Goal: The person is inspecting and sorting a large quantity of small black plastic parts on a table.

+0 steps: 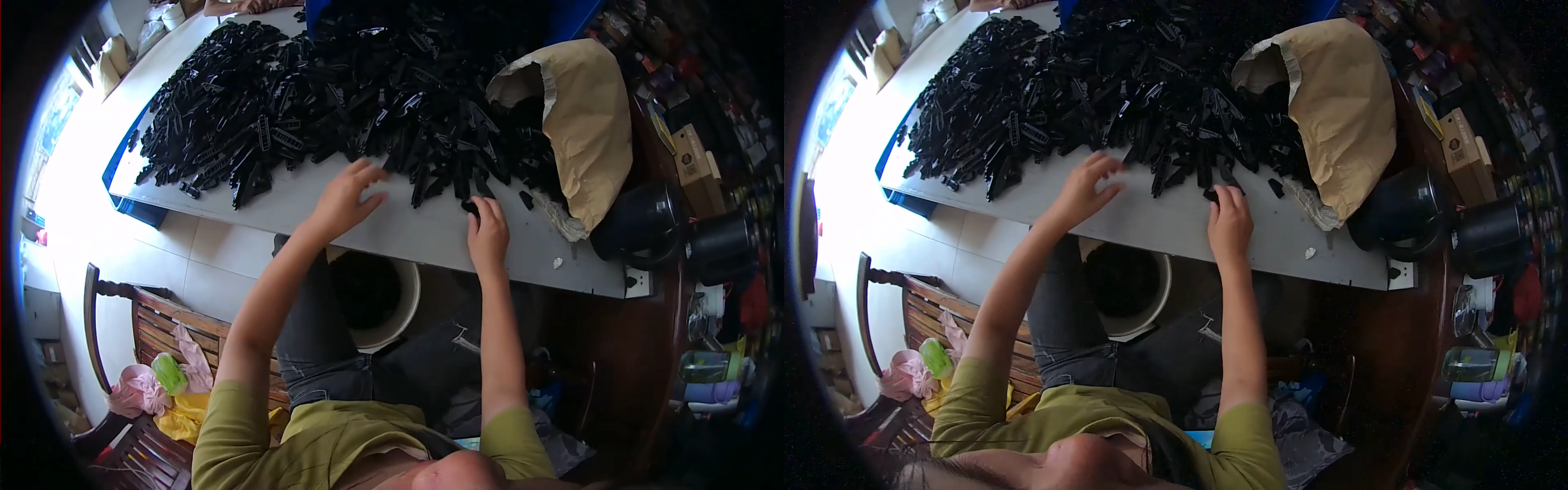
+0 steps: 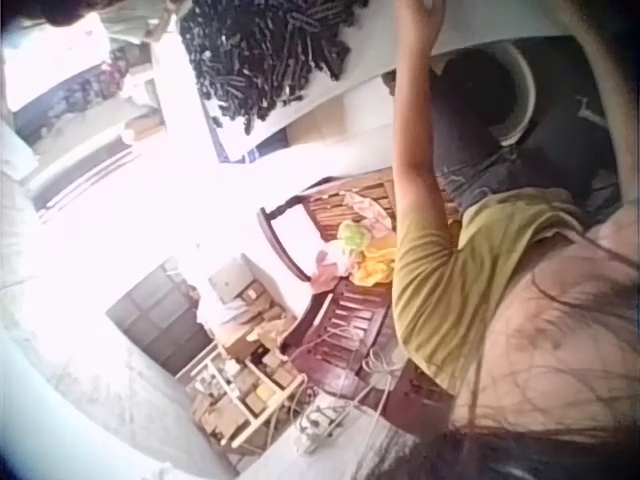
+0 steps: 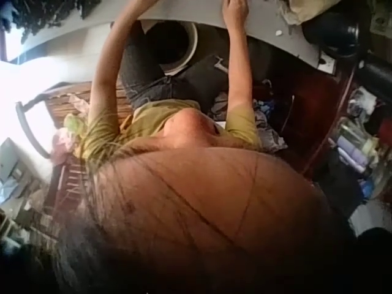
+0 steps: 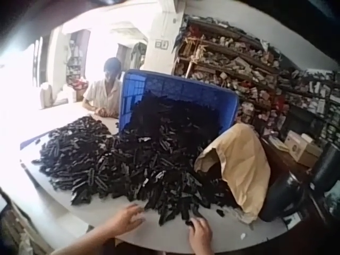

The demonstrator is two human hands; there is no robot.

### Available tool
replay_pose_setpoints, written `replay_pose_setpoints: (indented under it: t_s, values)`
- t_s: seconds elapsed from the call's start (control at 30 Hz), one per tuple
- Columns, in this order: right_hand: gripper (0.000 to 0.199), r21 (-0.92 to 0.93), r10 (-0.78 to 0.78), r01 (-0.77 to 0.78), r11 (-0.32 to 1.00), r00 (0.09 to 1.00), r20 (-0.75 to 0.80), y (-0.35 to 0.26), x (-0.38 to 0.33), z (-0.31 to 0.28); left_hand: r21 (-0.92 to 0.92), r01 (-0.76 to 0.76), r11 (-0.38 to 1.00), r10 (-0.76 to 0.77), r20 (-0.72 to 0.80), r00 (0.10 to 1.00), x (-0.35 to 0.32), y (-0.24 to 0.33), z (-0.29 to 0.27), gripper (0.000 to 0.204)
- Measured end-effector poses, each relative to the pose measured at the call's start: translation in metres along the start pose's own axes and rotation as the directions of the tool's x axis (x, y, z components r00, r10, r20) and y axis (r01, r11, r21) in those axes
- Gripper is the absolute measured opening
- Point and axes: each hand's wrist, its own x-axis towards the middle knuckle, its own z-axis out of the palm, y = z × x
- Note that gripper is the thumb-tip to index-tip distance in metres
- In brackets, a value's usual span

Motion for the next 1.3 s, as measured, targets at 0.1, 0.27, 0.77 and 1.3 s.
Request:
replay_pose_setpoints:
  t_s: [0.1,0.27,0.77,1.3]
  values:
    - [0.028,0.019,0.019,-0.020,1.000,0.999,0.032,-0.009,-0.001,0.002,0.217,0.064,0.974,-0.019,-0.203,0.979,0.027,-0.013,0.024,0.031]
    - [0.031,0.807,0.456,-0.458,0.373,0.848,0.270,-0.005,-0.013,-0.012,0.020,0.248,0.969,-0.242,-0.150,0.959,0.021,-0.037,0.015,0.030]
    - [0.034,0.360,-0.225,0.144,0.922,0.955,0.193,-0.092,-0.014,0.022,-0.077,-0.019,0.997,0.022,0.035,0.999,-0.045,-0.015,-0.001,0.021]
    - [0.020,0.397,-0.171,0.053,0.916,0.948,0.268,-0.064,-0.001,0.004,-0.096,-0.142,0.985,0.159,0.205,0.966,-0.044,-0.004,-0.007,0.026]
